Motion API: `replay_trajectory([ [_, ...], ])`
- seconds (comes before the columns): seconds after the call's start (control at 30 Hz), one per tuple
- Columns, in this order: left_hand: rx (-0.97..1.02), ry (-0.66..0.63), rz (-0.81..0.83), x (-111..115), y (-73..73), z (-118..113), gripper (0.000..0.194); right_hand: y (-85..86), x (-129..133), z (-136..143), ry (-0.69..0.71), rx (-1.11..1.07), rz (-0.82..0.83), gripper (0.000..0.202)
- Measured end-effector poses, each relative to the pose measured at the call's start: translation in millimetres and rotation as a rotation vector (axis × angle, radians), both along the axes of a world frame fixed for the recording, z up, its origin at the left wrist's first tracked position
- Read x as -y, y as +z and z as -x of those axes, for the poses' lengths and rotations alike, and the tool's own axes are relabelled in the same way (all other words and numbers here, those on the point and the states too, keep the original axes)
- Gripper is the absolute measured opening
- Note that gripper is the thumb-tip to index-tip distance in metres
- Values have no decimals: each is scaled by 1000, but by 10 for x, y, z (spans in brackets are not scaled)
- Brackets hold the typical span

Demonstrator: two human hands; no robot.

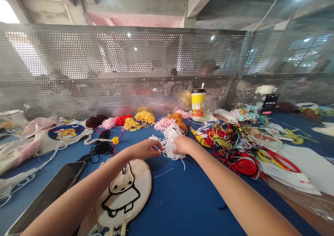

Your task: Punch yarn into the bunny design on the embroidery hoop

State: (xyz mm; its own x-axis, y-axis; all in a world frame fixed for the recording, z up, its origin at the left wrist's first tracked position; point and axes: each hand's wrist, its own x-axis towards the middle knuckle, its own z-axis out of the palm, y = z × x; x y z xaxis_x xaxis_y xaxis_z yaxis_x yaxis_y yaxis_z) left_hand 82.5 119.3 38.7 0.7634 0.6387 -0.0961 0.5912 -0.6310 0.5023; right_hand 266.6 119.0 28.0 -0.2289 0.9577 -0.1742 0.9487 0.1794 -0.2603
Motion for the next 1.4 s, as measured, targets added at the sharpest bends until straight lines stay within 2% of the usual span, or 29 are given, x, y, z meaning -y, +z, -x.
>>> replay_trajectory([
  [0.13, -41, 13, -63, -13, 9, 37, 22, 21, -54, -39, 54, -27, -67, 26],
  [0.3, -18, 41, -103, -67, -25, 86, 25, 296, -40, -171, 76, -235, -209, 15],
  [0.4, 9, 4, -48, -76, -39, 78, 24, 409, 2, -210, 62, -372, -263, 26],
  [0.6, 75, -105, 88, 37, -85, -45, 22, 354, -41, -243, -71, -511, -324, 29],
  [0.73, 97, -66, 138, 92, -116, -125, 21, 329, -50, -223, -117, -543, -357, 36],
  [0.83, 119, 18, 103, 92, -61, -135, 23, 365, 38, -112, 5, -602, -257, 48],
  [1.0, 178, 178, 10, 85, 132, -95, 24, 413, 194, 69, 207, -664, 66, 46],
  [1.13, 236, 246, -17, 95, 263, -43, 26, 432, 211, 87, 238, -675, 166, 37],
  [1.27, 299, 221, 7, 142, 346, -7, 26, 402, 215, 170, 212, -676, 168, 28],
  [1.33, 332, 209, 23, 156, 372, 8, 26, 376, 228, 216, 220, -628, 218, 18],
  [1.4, 367, 201, 39, 148, 389, 32, 26, 353, 233, 221, 230, -549, 287, 19],
])
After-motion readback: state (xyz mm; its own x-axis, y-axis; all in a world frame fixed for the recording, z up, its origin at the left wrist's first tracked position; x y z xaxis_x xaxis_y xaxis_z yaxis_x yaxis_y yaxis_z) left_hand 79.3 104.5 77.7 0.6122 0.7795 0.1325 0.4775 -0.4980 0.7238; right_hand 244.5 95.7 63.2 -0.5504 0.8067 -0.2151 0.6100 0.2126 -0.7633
